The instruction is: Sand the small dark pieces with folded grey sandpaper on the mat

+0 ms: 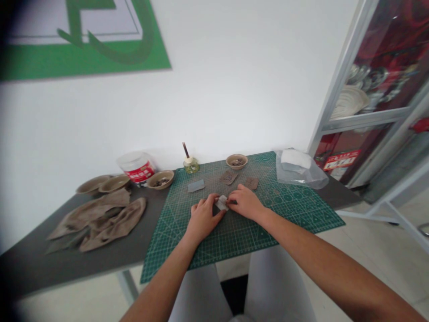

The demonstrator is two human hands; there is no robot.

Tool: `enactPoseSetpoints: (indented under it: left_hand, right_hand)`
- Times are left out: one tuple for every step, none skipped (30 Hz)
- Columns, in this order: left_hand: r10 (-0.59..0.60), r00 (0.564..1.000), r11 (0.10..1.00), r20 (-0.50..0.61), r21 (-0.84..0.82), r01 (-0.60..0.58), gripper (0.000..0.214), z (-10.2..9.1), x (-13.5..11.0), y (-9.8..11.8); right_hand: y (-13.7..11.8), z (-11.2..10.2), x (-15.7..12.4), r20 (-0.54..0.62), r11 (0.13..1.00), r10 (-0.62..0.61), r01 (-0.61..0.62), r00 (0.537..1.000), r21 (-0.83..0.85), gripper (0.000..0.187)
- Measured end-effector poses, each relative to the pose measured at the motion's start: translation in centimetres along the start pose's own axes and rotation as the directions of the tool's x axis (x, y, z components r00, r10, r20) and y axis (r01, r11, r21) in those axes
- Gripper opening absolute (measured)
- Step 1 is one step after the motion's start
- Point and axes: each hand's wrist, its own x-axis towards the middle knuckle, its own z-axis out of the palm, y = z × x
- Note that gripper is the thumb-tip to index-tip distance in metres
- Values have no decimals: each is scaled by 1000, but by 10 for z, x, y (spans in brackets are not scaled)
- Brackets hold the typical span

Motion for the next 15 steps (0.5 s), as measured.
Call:
enactPoseSetpoints:
  left_hand:
    - [-7,1000,1000,2,1,7,41,0,0,0]
    - [-12,1000,1000,5,1,12,41,0,0,0]
    - [-16,1000,1000,7,-1,16,40,0,-1,1]
    - [-17,1000,1000,6,-4,17,39,-1,-1,1]
    - [-13,1000,1000,5,-6,13,39,0,-1,0]
    - [-7,1000,1000,3,-8,7,40,0,-1,0]
    - [0,1000,1000,-2,-10,0,40,0,-2,0]
    - [7,1000,1000,-8,-10,-7,41,0,-2,-1]
    - [11,1000,1000,-14,-11,-11,41,0,-2,-1]
    - [13,1000,1000,-16,-12,-14,41,0,-2,-1]
    - [12,1000,1000,-15,-12,-12,40,0,-1,-1]
    - [7,1000,1000,-13,-11,-7,40,-1,-1,-1]
    - [1,1000,1000,-8,-10,-1,39,-1,-1,-1]
    - [-6,1000,1000,-1,-8,6,39,-1,-1,0]
    - [-10,1000,1000,6,-5,10,39,-1,-1,0]
  right_hand:
    - [0,0,1,-4,1000,10,-10,1000,2,12]
    - [0,0,2,-6,1000,13,-13,1000,8,11]
    - [-1,1,3,-2,1000,7,-7,1000,18,10]
    - [-1,0,4,7,999,-7,7,1000,32,9]
    - [0,0,5,21,999,-25,24,999,44,9]
    - [0,-1,5,34,998,-41,39,999,52,9]
    - [0,-1,6,41,998,-47,44,998,53,10]
    - [1,-2,7,41,998,-43,41,998,48,11]
    - [1,-2,8,32,999,-32,31,999,41,11]
    - [1,-3,8,20,999,-20,19,1000,35,11]
    - [1,-3,8,13,999,-13,13,1000,33,11]
    - [1,-4,8,14,999,-18,17,1000,34,10]
    - [1,-5,7,21,999,-28,27,999,34,10]
    - [1,-5,6,28,999,-38,37,999,32,11]
    - [2,-6,5,33,999,-45,44,998,27,11]
